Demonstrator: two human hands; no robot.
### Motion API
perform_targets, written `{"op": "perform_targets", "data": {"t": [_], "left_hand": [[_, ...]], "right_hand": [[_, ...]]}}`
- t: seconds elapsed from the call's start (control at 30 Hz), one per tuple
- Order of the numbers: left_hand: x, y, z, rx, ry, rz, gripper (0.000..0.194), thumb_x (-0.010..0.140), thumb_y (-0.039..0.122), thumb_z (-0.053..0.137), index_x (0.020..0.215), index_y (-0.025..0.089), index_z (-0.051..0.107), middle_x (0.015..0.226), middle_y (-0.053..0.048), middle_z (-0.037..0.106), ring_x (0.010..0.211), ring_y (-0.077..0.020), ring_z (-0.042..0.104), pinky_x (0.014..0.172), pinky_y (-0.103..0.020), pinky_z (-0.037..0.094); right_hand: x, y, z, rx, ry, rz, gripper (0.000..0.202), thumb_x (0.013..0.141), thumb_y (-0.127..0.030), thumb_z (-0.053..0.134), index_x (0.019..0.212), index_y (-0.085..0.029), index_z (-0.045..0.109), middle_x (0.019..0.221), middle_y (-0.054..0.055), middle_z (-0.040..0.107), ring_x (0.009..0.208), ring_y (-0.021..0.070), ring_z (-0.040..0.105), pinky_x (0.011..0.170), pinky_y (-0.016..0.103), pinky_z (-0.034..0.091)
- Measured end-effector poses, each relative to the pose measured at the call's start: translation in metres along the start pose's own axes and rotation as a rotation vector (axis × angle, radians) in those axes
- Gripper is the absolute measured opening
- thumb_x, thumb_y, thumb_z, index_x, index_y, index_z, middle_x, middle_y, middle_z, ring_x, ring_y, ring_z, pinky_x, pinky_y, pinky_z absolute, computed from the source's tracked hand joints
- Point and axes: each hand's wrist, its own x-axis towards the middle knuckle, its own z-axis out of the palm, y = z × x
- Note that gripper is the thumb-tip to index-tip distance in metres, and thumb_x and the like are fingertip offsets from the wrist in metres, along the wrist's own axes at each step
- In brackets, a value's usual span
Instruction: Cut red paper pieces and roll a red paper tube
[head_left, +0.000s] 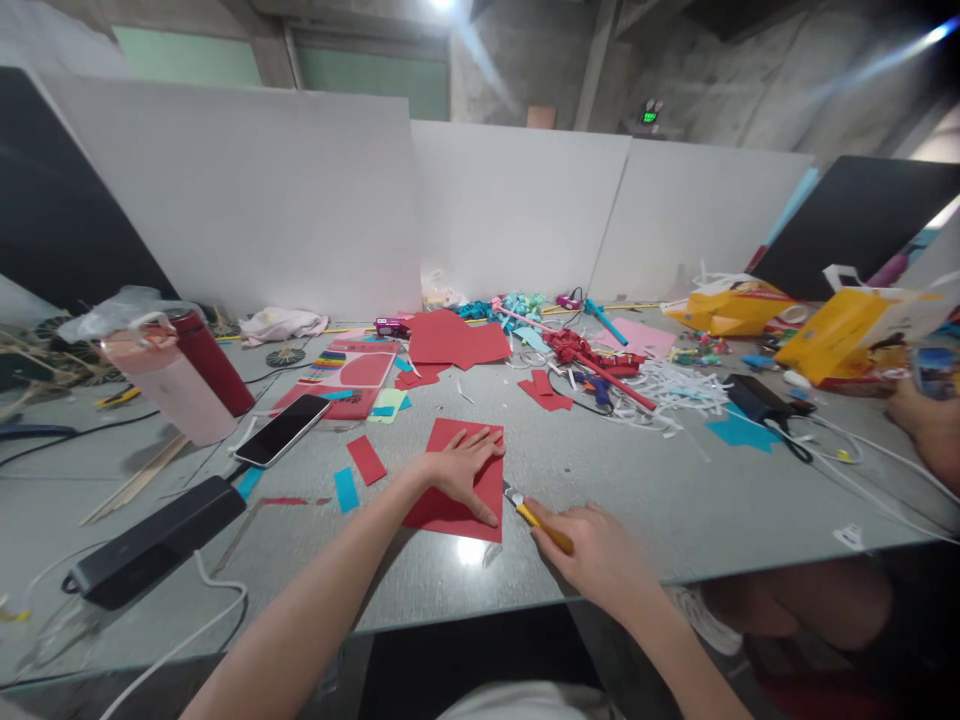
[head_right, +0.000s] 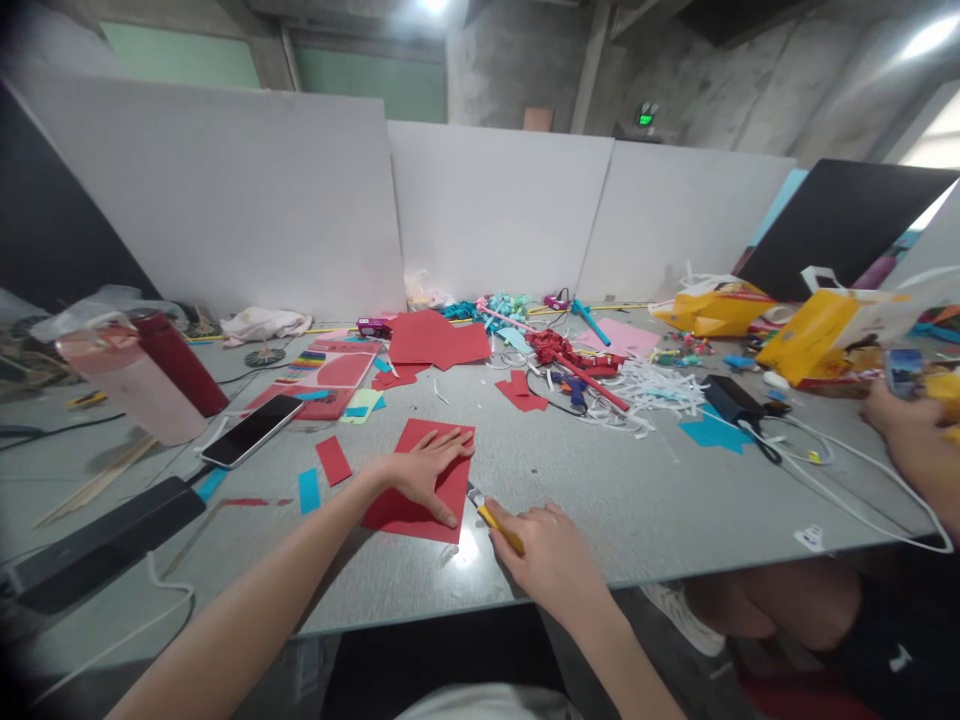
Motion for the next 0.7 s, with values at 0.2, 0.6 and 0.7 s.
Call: {"op": "perform_targets", "data": {"t": [0.2,0.6,0.7], "left_hand": [[-0.001,0.003,-0.002,0.005,-0.011,-0.013,0.129,0.068,0.081,0.075,0.168,0.021,0.021,0.177,-0.011,-0.006,0.163,-0.0333,-0.009,0.131,-0.057,-0.005],[0.001,-0.003,0.000,-0.011,-0.028,-0.003,0.137,0.063,0.088,0.073,0.169,0.022,0.018,0.177,-0.009,-0.008,0.163,-0.0355,-0.011,0.131,-0.056,-0.008],[0.001,-0.005,0.001,-0.013,-0.025,0.002,0.136,0.063,0.088,0.073,0.169,0.022,0.019,0.177,-0.009,-0.008,0.163,-0.0359,-0.010,0.131,-0.056,-0.007]], "right_hand": [[0.006,0.004,0.004,0.006,0.020,-0.004,0.041,0.107,-0.036,0.049,0.143,-0.030,0.067,0.080,0.004,0.077,0.075,0.0199,0.071,0.082,0.034,0.045],[0.019,0.005,0.001,0.024,-0.040,0.061,0.043,0.108,-0.040,0.046,0.146,-0.032,0.065,0.089,0.006,0.080,0.083,0.0228,0.073,0.085,0.035,0.044],[0.022,0.005,0.000,0.013,-0.053,0.078,0.045,0.108,-0.041,0.044,0.148,-0.031,0.064,0.091,0.007,0.080,0.087,0.0237,0.073,0.088,0.035,0.044]]}}
